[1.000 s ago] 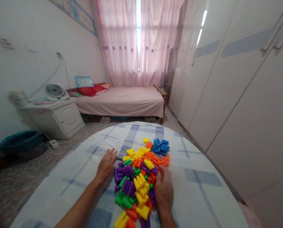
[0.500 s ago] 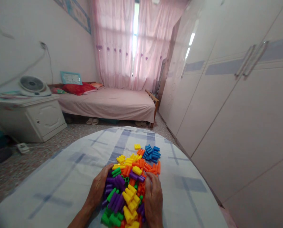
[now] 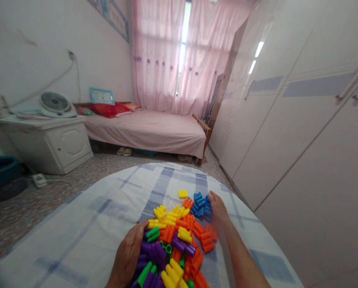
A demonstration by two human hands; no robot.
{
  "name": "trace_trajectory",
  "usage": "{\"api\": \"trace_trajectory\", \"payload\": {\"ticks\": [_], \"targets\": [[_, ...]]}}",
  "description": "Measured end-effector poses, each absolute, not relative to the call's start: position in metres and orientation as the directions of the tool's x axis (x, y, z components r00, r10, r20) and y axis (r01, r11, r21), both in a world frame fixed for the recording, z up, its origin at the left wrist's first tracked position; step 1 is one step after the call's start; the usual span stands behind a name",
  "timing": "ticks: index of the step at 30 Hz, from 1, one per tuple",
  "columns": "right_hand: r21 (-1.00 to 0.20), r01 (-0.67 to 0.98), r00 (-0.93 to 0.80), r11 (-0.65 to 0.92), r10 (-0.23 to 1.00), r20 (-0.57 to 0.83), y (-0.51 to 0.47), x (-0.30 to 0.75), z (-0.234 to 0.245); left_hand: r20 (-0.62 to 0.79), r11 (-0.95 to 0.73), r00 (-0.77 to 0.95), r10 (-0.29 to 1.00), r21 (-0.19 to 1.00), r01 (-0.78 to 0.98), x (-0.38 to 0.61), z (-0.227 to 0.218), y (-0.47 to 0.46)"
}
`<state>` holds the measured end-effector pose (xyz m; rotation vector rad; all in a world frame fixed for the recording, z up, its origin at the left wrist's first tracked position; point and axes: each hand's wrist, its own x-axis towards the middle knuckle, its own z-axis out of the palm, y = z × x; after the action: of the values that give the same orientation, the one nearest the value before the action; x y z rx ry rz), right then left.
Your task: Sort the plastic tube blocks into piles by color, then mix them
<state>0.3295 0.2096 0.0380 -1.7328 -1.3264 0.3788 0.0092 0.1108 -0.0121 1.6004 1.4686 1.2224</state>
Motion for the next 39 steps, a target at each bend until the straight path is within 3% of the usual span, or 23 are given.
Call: {"api": "trace_trajectory", "payload": {"ticks": [8, 14, 18, 24, 26, 29, 32, 35, 39], "targets": [[-0.827, 0.560, 0.169, 0.043, 0.972, 0.165, 0.188, 0.294, 0.029, 0.217, -0.169, -0.069, 0.974, 0.892, 0.419, 0.011, -0.006, 0.109], [-0.907, 0.410, -0.044, 0.098, 0.995, 0.088, 0.157, 0.262, 0.053, 0.234, -0.185, -0.060, 0.970, 0.879, 0.439, 0.012, -0.004, 0.108], [-0.864, 0.478, -0.100, 0.160, 0.987, 0.127, 0.125, 0.241, 0.071, 0.239, -0.191, -0.061, 0.969, 0.885, 0.424, 0.012, -0.004, 0.109], [-0.789, 0.520, -0.351, 0.327, 0.924, 0.152, 0.079, 0.212, 0.099, 0.231, -0.192, -0.052, 0.972, 0.897, 0.399, 0.012, -0.003, 0.111], [-0.754, 0.545, -0.347, 0.366, 0.917, 0.194, 0.091, 0.214, 0.100, 0.232, -0.195, -0.049, 0.972, 0.900, 0.391, 0.012, -0.002, 0.111], [-0.639, 0.700, -0.176, 0.319, 0.944, 0.279, 0.141, 0.228, 0.089, 0.214, -0.174, -0.060, 0.975, 0.904, 0.391, 0.012, -0.001, 0.111], [-0.424, 0.906, 0.040, 0.019, 0.991, 0.131, 0.202, 0.240, 0.070, 0.200, -0.157, -0.076, 0.977, 0.911, 0.381, 0.013, -0.002, 0.111], [-0.404, 0.914, 0.056, -0.036, 0.998, 0.037, 0.239, 0.239, 0.055, 0.187, -0.146, -0.075, 0.979, 0.916, 0.375, 0.013, -0.004, 0.112], [-0.407, 0.913, -0.043, 0.021, 0.998, -0.045, 0.243, 0.226, 0.048, 0.184, -0.144, -0.066, 0.981, 0.909, 0.392, 0.012, -0.007, 0.111]]}}
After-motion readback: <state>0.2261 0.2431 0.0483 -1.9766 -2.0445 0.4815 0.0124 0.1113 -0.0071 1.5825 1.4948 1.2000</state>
